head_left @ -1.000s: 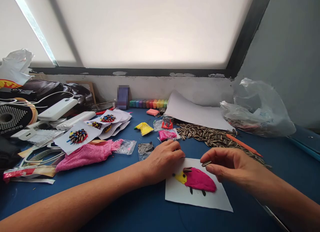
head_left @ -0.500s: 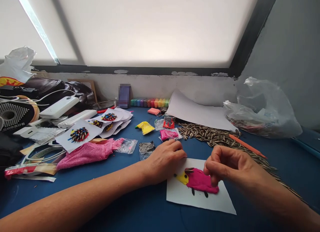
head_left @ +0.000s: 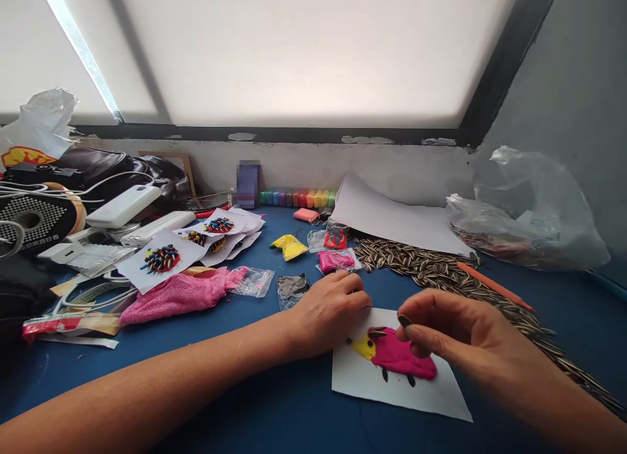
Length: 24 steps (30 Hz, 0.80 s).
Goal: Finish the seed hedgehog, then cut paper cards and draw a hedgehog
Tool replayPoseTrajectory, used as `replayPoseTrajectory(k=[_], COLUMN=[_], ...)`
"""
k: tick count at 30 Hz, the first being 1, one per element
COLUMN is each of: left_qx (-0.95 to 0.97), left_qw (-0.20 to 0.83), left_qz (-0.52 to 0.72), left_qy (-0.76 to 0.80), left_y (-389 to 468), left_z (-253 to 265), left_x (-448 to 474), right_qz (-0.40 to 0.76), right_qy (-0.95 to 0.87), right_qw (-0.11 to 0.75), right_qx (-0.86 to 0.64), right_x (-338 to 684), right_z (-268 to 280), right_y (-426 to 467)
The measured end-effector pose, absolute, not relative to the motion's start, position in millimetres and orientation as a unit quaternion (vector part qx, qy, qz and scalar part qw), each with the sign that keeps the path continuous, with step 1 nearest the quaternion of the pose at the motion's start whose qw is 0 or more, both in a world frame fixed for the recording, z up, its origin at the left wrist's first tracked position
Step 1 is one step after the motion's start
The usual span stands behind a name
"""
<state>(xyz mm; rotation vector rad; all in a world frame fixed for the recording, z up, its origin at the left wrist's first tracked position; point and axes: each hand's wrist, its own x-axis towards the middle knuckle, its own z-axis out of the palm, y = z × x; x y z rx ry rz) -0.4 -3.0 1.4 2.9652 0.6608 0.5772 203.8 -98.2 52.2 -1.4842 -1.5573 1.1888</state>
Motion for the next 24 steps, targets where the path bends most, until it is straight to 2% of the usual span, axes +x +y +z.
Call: replayPoseTrajectory(k=[9, 18, 24], left_qx=[0.961, 0.96, 0.961], left_qw=[0.022, 0.016, 0.017], left_qz=[0.174, 0.181, 0.175], left_qy=[0.215, 0.213, 0.215], left_y=[-1.9, -0.8, 0.0], left_z=[1.3, -0.7, -0.8], left_x=[-0.3, 0.3, 0.2], right_qz=[0.208, 0.074, 0.06], right_qy=[-0.774, -0.828, -0.833], right_qw=[0.291, 0.256, 0.251], right_qx=[-0.522, -0.492, -0.489], right_x=[200.0, 195.7, 198.0], right_z=[43.9, 34.5, 26.8], right_y=[-103.7, -106.7, -105.1])
